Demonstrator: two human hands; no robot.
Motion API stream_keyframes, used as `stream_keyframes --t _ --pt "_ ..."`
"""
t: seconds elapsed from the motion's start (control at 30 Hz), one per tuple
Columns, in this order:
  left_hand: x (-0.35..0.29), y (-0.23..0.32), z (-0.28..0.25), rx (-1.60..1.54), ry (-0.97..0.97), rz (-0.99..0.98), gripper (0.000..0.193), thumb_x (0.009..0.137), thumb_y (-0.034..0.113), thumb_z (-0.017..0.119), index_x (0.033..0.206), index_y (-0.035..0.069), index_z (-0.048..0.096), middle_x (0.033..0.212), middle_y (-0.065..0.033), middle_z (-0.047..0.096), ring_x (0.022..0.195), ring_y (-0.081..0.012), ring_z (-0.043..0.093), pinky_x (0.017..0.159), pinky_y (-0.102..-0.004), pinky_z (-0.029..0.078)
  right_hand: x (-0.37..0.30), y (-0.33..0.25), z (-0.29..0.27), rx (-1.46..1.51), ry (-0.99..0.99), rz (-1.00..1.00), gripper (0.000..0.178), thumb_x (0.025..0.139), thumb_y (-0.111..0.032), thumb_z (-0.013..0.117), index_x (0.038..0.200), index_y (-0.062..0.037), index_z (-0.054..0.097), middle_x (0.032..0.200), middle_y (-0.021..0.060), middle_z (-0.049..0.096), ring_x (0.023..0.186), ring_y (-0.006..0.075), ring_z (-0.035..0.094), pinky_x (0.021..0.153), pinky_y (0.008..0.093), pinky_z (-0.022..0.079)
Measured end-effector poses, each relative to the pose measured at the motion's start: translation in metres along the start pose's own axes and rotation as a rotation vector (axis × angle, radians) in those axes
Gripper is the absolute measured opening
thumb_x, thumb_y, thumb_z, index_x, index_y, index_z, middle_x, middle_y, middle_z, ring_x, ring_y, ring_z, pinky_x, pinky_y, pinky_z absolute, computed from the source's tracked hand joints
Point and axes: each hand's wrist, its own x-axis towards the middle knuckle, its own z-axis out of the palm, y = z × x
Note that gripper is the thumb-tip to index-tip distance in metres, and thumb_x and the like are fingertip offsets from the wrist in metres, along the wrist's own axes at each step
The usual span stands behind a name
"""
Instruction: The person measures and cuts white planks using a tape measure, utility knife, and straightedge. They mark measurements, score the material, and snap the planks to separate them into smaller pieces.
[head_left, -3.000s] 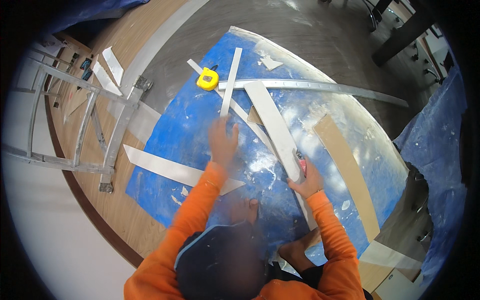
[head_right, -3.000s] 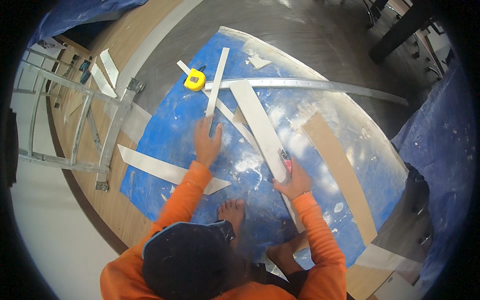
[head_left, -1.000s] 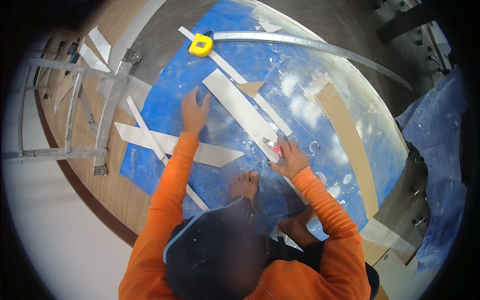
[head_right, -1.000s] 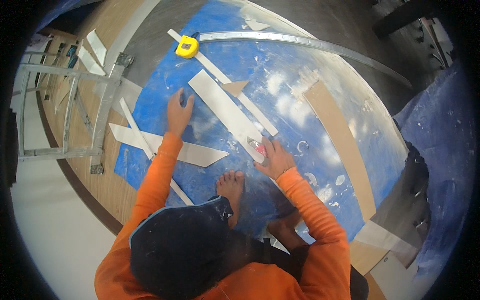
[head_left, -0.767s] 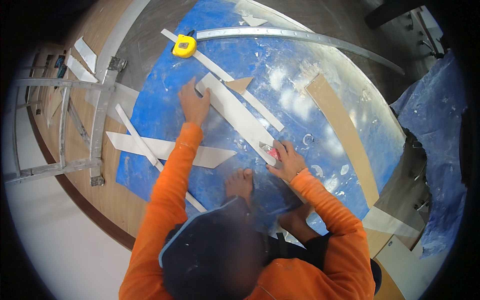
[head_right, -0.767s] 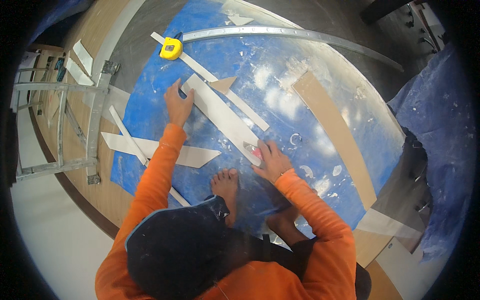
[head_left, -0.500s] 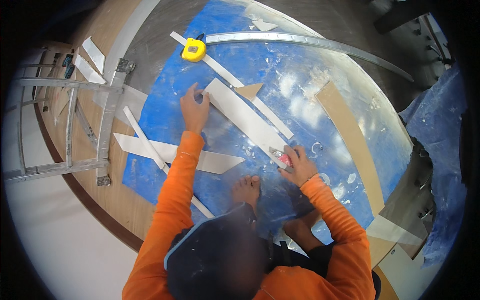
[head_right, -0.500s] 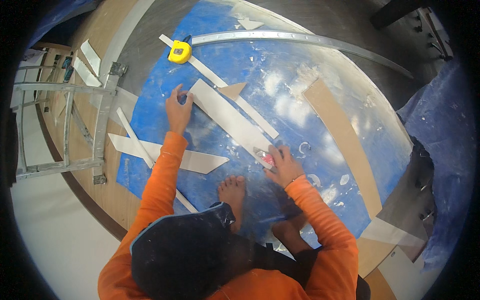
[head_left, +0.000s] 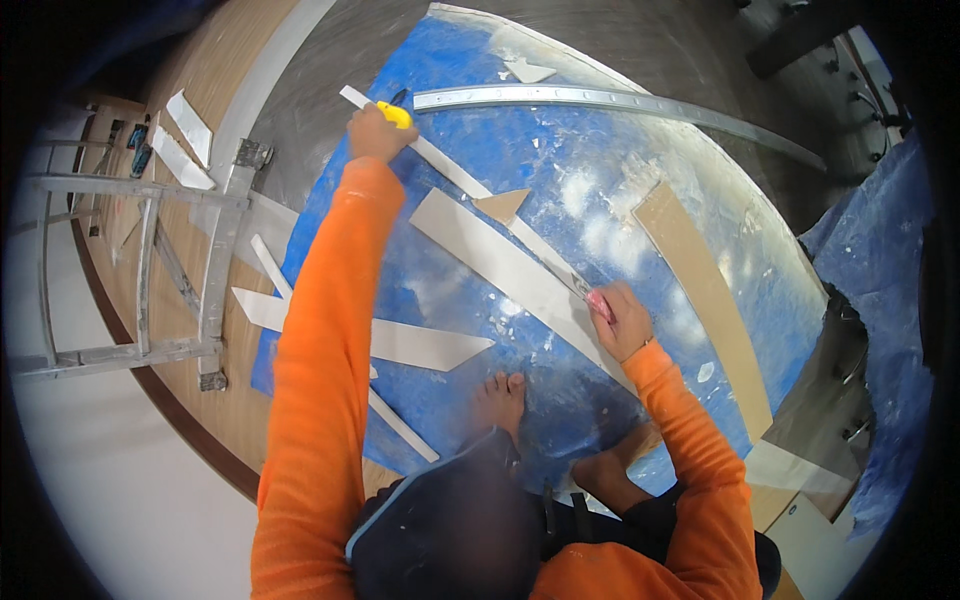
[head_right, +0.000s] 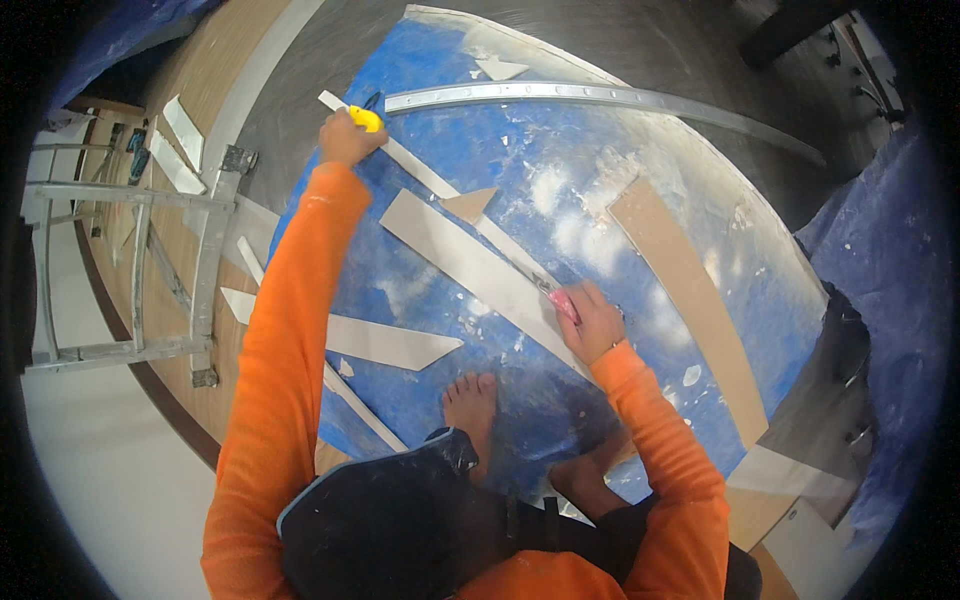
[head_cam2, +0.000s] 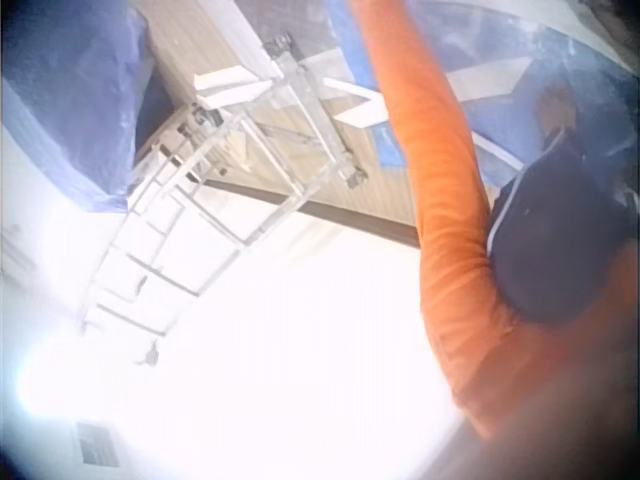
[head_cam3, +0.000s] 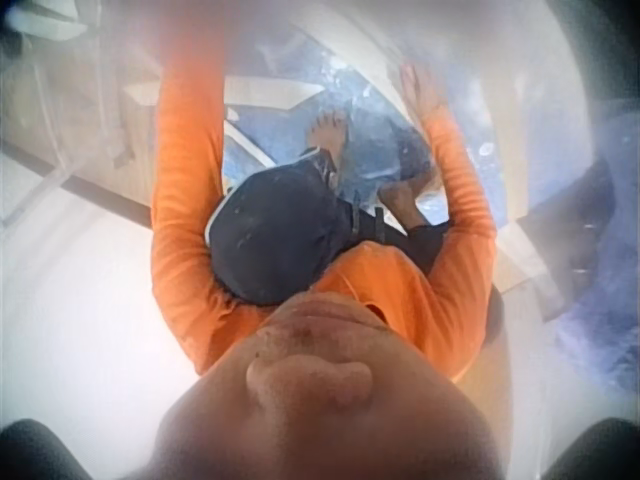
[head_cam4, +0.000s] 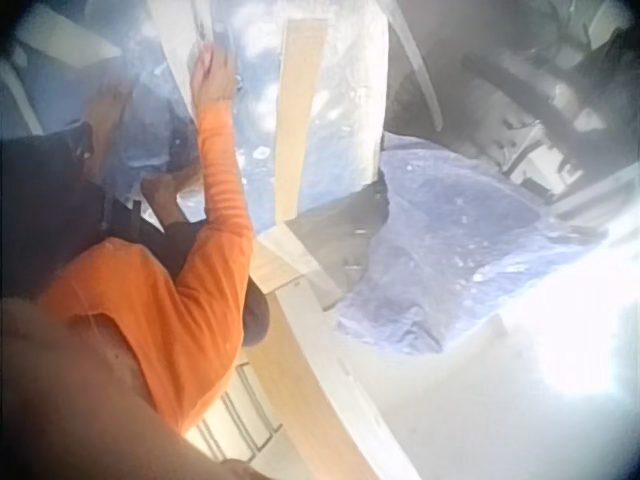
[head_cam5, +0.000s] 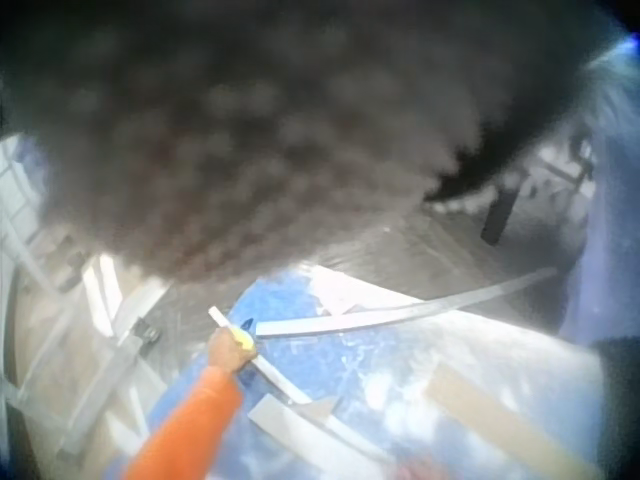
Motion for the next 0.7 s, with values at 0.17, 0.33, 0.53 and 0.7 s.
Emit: stream_keyframes --t 0.17,0.33,0.53,0.7 --pt "-0.081 0.025 -0.065 -0.706 -0.201 -0.053 0.07 0.073 0.032 0.089 0.126 -0.001 0.058 0.12 -0.0143 0.067 0.102 -0.0253 0.07 0.086 -0.0378 0.059 0.042 -0.027 -0.006 0.219 0.004 0.027 0.034 0.086 -0.017 0.077 0.117 -0.0076 0.067 0.101 0.0114 0.062 0.079 0.0303 0.065 0.073 0.0366 0.053" --pt "-0.242 0.053 -0.083 -1.487 -0.739 -0.166 0.076 0.079 0.007 0.086 0.143 0.004 0.045 0.123 -0.0107 0.064 0.112 -0.0217 0.066 0.096 -0.0356 0.056 0.081 -0.106 0.011 0.853 0.001 -0.047 0.068 0.074 -0.029 0.092 0.132 -0.0054 0.063 0.104 0.0082 0.067 0.093 0.0149 0.062 0.084 0.032 0.051" --pt "-0.307 0.077 -0.063 -2.0 -0.713 -0.673 0.06 0.098 0.01 0.069 0.148 0.011 0.037 0.134 -0.0101 0.055 0.122 -0.0229 0.06 0.094 -0.0402 0.056 0.088 -0.097 0.029 0.763 -0.362 -0.006 0.08 0.07 -0.033 0.094 0.137 -0.005 0.061 0.112 0.0091 0.07 0.104 0.0151 0.064 0.093 0.0317 0.052" --pt "-0.296 0.057 -0.037 -2.11 -0.631 -0.784 0.038 0.105 0.025 0.06 0.139 0.011 0.049 0.131 -0.0084 0.06 0.119 -0.0233 0.063 0.101 -0.0416 0.055 0.119 -0.101 0.03 0.52 -0.478 -0.118 0.077 0.07 -0.037 0.091 0.136 -0.0079 0.062 0.11 0.013 0.073 0.097 0.0227 0.072 0.088 0.034 0.055"
